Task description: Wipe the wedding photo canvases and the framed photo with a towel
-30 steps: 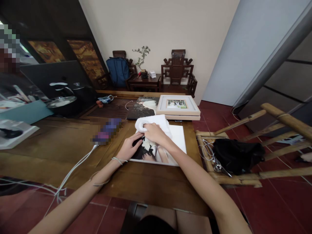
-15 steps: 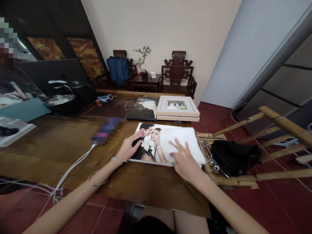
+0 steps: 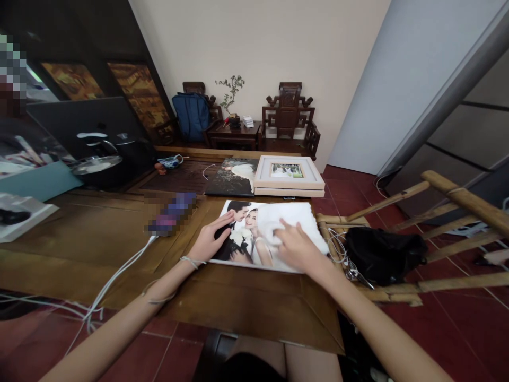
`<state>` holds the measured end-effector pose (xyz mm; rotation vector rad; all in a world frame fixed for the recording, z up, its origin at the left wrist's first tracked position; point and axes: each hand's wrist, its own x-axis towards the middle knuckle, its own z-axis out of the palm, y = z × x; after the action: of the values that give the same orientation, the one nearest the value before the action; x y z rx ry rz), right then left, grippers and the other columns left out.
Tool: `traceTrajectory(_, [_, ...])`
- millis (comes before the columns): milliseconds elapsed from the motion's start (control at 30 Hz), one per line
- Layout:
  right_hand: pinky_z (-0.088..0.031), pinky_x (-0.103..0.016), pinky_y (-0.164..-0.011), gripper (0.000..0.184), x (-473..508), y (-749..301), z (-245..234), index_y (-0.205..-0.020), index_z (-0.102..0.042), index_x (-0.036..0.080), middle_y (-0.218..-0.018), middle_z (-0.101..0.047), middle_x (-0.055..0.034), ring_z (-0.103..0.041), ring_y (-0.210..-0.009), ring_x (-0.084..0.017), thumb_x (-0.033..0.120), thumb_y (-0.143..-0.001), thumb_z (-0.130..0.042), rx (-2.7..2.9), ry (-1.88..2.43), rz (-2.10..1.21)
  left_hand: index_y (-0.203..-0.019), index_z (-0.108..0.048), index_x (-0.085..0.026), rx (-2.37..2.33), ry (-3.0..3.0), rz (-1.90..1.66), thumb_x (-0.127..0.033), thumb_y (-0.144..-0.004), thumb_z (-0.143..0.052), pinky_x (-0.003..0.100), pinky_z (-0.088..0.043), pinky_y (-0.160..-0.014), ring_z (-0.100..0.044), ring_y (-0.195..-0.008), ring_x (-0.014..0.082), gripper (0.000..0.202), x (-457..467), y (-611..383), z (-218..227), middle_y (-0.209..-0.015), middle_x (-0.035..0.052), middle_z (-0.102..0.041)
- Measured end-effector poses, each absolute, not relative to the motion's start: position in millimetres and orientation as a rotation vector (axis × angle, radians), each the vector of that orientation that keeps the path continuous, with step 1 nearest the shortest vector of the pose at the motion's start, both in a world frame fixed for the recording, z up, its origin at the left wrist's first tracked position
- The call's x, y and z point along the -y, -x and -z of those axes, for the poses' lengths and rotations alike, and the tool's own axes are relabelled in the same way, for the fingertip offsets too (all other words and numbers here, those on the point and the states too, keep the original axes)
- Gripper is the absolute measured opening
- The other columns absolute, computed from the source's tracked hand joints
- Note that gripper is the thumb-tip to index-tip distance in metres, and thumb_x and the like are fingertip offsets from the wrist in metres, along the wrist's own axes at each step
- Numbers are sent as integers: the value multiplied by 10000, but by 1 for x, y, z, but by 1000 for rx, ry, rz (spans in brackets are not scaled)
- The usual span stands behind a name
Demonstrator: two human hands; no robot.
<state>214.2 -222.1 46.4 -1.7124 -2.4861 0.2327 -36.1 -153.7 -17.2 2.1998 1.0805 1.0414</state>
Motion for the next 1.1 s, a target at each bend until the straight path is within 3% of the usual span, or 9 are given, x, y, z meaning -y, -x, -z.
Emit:
traceTrajectory(133, [-429,-314,-734,324,167,-231,-56,-802,-610,124,-873,-664,-142,-615,-840,-251,17,-633,-355,2441,1719,-210,-1216,-561,-181,-1082,-2196,-1024,-211,-848,-453,408,-309,-1091,-425,-1262,188,385,154,36,16,-1340,56,-488])
traceTrajectory(333, [-407,-360,-829,356,179,-231,-49,-866,-606,109,-978,-650,-163,-580,-959,-266,14,-642,-345,2411,1723,-199,-1216,-561,-164,-1096,-2200,-1022,-213,-849,-457,395,-305,-1093,-423,-1263,185,385,154,36,17,-1340,66,-487])
traceTrajectory(467, [-227,-537,-1029,343,242,-218,-33,-855,-612,100,-1279,-502,-210,-311,-1294,-314,5,-630,-370,2451,1648,-198,-1207,-568,-154,-1094,-2210,-1039,-209,-848,-456,383,-307,-1093,-429,-1260,180,380,153,36,19,-1334,73,-492])
traceTrajectory(567, [-125,-572,-1074,351,292,-208,-28,-783,-620,135,-1415,-369,-134,-142,-1363,-285,-18,-599,-363,2498,1576,-272,-1207,-567,-140,-1104,-2220,-1037,-208,-847,-457,379,-307,-1094,-427,-1261,181,382,153,36,20,-1332,82,-494])
traceTrajectory(667, [-91,-599,-1074,346,326,-196,-31,-721,-625,154,-1435,-345,-90,-112,-1367,-297,-19,-551,-378,2560,1545,-368,-1209,-565,-140,-1106,-2222,-1033,-207,-846,-456,389,-312,-1091,-427,-1262,185,384,153,36,20,-1335,83,-490])
traceTrajectory(833, [-124,-570,-1075,386,317,-189,-39,-798,-641,160,-1406,-397,-86,-183,-1353,-290,-10,-563,-386,2575,1531,-455,-1205,-568,-142,-1092,-2230,-1036,-206,-844,-457,400,-316,-1088,-434,-1257,191,382,152,36,20,-1332,82,-494])
traceTrajectory(933, [-216,-505,-1050,388,273,-198,-42,-882,-630,136,-1245,-551,-152,-312,-1303,-275,0,-625,-374,2526,1588,-363,-1204,-568,-135,-1090,-2227,-1034,-205,-844,-456,396,-312,-1090,-428,-1261,193,384,153,36,19,-1331,88,-494])
traceTrajectory(1033, [-366,-402,-915,347,217,-211,-45,-843,-625,133,-1010,-660,-145,-543,-1071,-277,21,-633,-373,2449,1682,-237,-1207,-565,-128,-1088,-2215,-1038,-206,-841,-461,394,-308,-1091,-418,-1267,195,388,154,36,17,-1332,94,-493])
traceTrajectory(1100, [-406,-327,-802,348,186,-219,-47,-840,-621,136,-937,-673,-132,-602,-906,-250,28,-634,-361,2400,1722,-182,-1205,-567,-131,-1079,-2206,-1038,-209,-841,-463,396,-307,-1092,-419,-1266,197,386,154,36,17,-1333,93,-491])
